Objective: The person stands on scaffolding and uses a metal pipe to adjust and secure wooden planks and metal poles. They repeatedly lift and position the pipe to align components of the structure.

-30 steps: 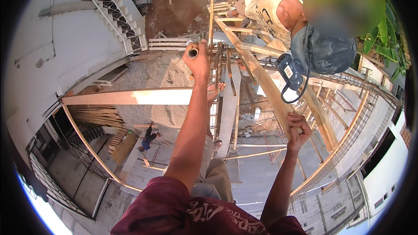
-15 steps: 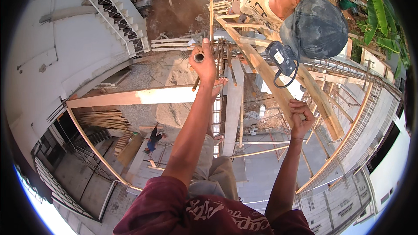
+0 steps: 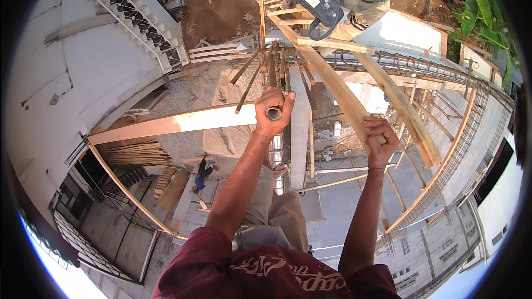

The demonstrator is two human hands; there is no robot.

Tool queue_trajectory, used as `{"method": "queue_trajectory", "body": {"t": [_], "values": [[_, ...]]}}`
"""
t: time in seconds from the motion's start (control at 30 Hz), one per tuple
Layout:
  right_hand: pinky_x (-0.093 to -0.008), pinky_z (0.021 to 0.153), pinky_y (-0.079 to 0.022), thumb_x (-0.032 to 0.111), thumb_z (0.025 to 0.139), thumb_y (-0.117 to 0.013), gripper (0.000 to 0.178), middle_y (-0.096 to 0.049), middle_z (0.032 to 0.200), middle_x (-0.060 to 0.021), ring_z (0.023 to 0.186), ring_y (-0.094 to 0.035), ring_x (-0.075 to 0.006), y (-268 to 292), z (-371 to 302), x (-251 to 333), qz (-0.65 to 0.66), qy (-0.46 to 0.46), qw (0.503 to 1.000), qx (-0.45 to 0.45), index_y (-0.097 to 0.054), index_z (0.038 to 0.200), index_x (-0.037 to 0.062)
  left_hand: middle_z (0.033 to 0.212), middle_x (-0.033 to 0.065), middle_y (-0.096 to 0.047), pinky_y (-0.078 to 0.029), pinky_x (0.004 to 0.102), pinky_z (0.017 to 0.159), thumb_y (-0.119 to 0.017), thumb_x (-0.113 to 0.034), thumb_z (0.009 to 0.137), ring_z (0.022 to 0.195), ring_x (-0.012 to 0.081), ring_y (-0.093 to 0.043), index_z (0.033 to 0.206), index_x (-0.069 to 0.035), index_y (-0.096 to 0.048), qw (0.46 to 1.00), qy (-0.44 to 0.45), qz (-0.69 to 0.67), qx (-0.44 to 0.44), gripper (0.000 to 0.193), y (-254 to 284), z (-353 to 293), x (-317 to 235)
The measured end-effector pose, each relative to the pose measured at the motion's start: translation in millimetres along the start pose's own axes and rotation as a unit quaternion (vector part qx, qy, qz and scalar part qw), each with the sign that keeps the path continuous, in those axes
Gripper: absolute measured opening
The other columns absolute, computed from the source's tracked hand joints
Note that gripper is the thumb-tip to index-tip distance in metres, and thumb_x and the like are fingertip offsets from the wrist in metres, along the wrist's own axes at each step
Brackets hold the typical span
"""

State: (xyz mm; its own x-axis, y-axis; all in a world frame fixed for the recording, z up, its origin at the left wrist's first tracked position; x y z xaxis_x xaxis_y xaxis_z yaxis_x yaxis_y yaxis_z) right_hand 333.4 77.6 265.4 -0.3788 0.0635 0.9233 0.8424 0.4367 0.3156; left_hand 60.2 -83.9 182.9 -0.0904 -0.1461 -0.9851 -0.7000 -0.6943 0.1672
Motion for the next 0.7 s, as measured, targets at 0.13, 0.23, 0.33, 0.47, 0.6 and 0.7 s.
{"method": "queue_trajectory", "body": {"t": [0.13, 0.23, 0.33, 0.47, 0.6, 0.7], "values": [[-0.0416, 0.095, -0.051, 0.001, 0.072, -0.068, 0.007, -0.074, 0.092, -0.0153, 0.101, -0.07, -0.0302, 0, -2, -1, 0.007, 0.0, 1.0, 0.0, -0.069, 0.079, -0.0022, 0.06, 0.0034, -0.047, -0.038, 0.0344, 0.062, -0.07, 0.004, 0.092, 0.058, 0.0139, -0.04, 0.06, -0.004, -0.039, 0.994, 0.039, -0.031, -0.101, 0.045, 30, -1, -23], [-0.0416, 0.095, -0.051, 0.002, 0.072, -0.067, 0.008, -0.074, 0.092, -0.0152, 0.101, -0.07, -0.0303, 0, -3, -2, 0.009, -0.001, 1.0, 0.001, -0.069, 0.079, -0.0024, 0.062, 0.0034, -0.047, -0.037, 0.0334, 0.061, -0.068, 0.006, 0.092, 0.059, 0.0152, -0.041, 0.061, -0.004, -0.037, 0.996, 0.02, -0.012, -0.081, 0.045, 44, 2, -43], [-0.0418, 0.096, -0.051, 0.001, 0.069, -0.066, 0.009, -0.074, 0.091, -0.0151, 0.101, -0.07, -0.0302, 0, -2, -4, 0.005, -0.007, 1.0, 0.001, -0.067, 0.077, -0.0026, 0.063, 0.0038, -0.049, -0.036, 0.0318, 0.059, -0.068, 0.005, 0.092, 0.06, 0.015, -0.041, 0.062, -0.004, -0.037, 0.998, -0.015, -0.019, -0.058, 0.044, 49, -2, -67], [-0.042, 0.097, -0.05, -0.001, 0.066, -0.062, 0.01, -0.073, 0.091, -0.0152, 0.101, -0.069, -0.0297, 1, -5, -6, -0.006, -0.028, 1.0, 0.005, -0.062, 0.075, -0.0027, 0.058, 0.0056, -0.052, -0.043, 0.0345, 0.062, -0.07, 0.004, 0.091, 0.057, 0.0164, -0.048, 0.058, -0.006, -0.04, 0.996, 0.04, -0.026, -0.082, 0.046, 68, -10, -97], [-0.0423, 0.099, -0.05, -0.002, 0.065, -0.06, 0.01, -0.073, 0.093, -0.0153, 0.101, -0.069, -0.0296, 7, -16, 4, -0.014, -0.016, 1.0, 0.012, -0.06, 0.075, -0.0023, 0.057, 0.0064, -0.05, -0.042, 0.0342, 0.06, -0.069, 0.004, 0.091, 0.056, 0.018, -0.046, 0.058, -0.005, -0.035, 0.995, -0.005, -0.071, -0.065, 0.047, 95, -16, -159], [-0.0426, 0.101, -0.049, -0.002, 0.065, -0.06, 0.011, -0.073, 0.094, -0.0153, 0.102, -0.069, -0.03, 6, -17, 2, 0.002, -0.005, 1.0, 0.017, -0.061, 0.076, -0.0022, 0.059, 0.0052, -0.047, -0.039, 0.035, 0.056, -0.067, -0.015, 0.098, 0.056, 0.0187, -0.044, 0.061, -0.007, -0.035, 0.995, -0.014, -0.065, -0.07, 0.049, 134, -8, -191]]}}
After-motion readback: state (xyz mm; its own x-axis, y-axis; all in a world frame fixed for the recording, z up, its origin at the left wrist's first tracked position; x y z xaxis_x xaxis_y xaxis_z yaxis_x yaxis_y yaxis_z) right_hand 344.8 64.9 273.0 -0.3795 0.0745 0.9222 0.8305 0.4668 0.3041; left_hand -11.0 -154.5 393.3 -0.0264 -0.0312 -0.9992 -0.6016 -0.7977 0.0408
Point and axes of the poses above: each hand's wrist, its own z-axis towards the middle knuckle, its own y-axis out of the back of the hand, x = y × z, the point moved 8 cm from there along z, towards the middle knuckle
